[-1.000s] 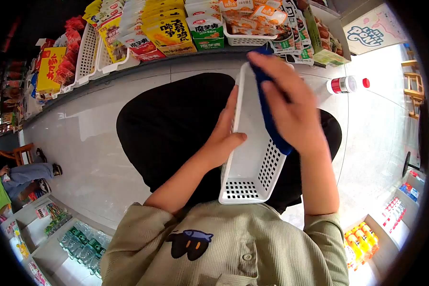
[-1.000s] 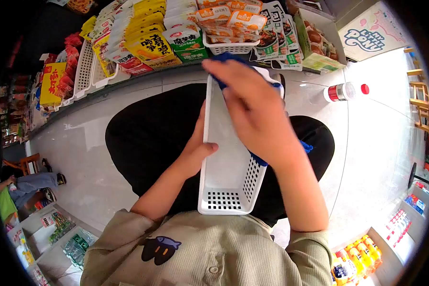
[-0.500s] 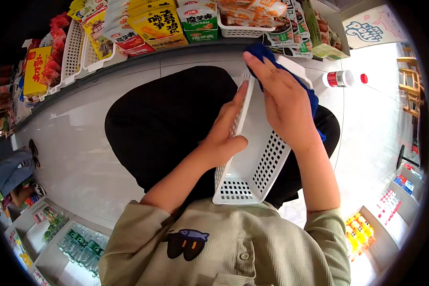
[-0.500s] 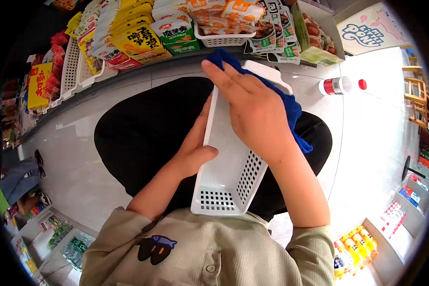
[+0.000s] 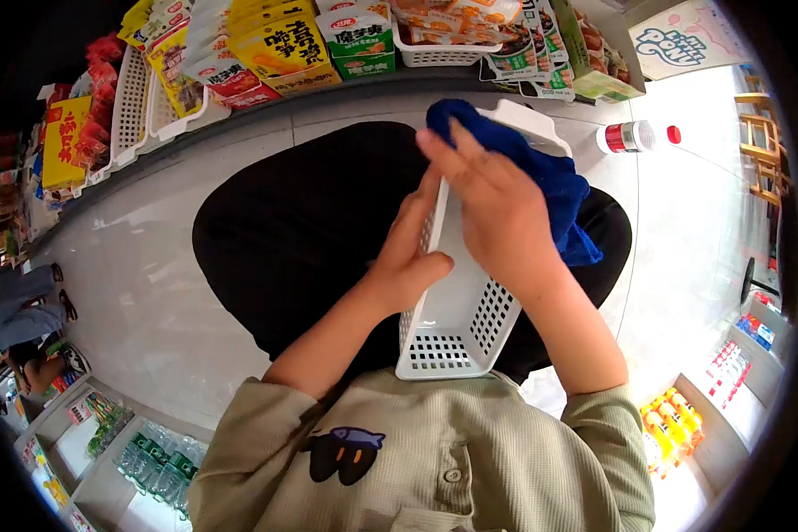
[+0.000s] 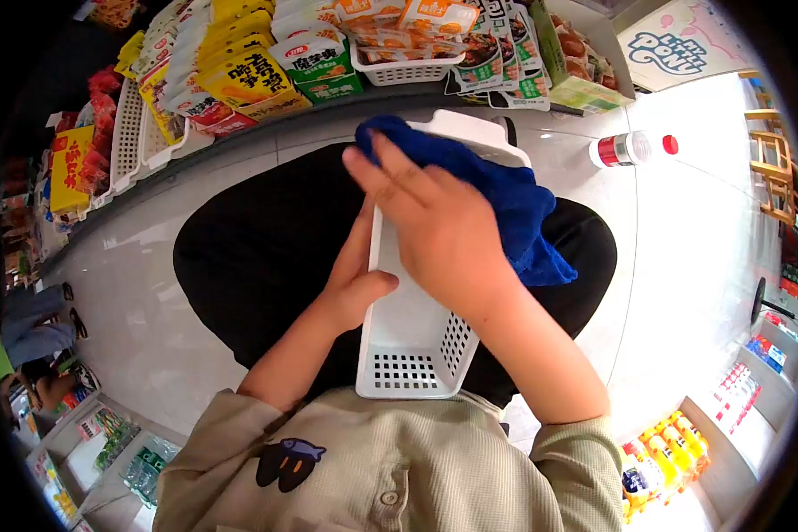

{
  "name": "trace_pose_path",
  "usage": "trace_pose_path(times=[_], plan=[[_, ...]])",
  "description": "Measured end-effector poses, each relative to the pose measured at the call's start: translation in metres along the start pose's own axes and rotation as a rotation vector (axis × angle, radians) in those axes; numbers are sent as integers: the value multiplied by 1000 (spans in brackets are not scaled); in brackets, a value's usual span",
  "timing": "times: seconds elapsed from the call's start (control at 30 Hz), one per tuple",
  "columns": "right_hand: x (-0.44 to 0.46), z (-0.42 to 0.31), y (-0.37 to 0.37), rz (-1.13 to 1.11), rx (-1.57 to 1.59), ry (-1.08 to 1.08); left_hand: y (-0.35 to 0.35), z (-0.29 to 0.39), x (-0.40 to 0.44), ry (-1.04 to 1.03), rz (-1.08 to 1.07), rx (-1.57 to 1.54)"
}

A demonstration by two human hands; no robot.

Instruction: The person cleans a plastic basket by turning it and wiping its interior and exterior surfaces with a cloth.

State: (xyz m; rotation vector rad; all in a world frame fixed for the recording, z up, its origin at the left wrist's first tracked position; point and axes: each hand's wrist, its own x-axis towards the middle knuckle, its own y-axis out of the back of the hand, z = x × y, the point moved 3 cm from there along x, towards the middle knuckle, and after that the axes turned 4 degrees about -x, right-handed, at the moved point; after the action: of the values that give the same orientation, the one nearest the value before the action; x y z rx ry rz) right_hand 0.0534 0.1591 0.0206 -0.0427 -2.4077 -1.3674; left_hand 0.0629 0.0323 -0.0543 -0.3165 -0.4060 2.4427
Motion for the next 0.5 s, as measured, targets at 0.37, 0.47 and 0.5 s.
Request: trace_pose_path(times=[0.37,0.47,0.5], plan=[[2,-3,60,294,-156,94,-12,21,5,32,31,-127],[9,7,39,199,-296,86,-14,14,2,82,-38,-144],[10,10,30,167,-345,81,-10,6,1,47,-50,-39]])
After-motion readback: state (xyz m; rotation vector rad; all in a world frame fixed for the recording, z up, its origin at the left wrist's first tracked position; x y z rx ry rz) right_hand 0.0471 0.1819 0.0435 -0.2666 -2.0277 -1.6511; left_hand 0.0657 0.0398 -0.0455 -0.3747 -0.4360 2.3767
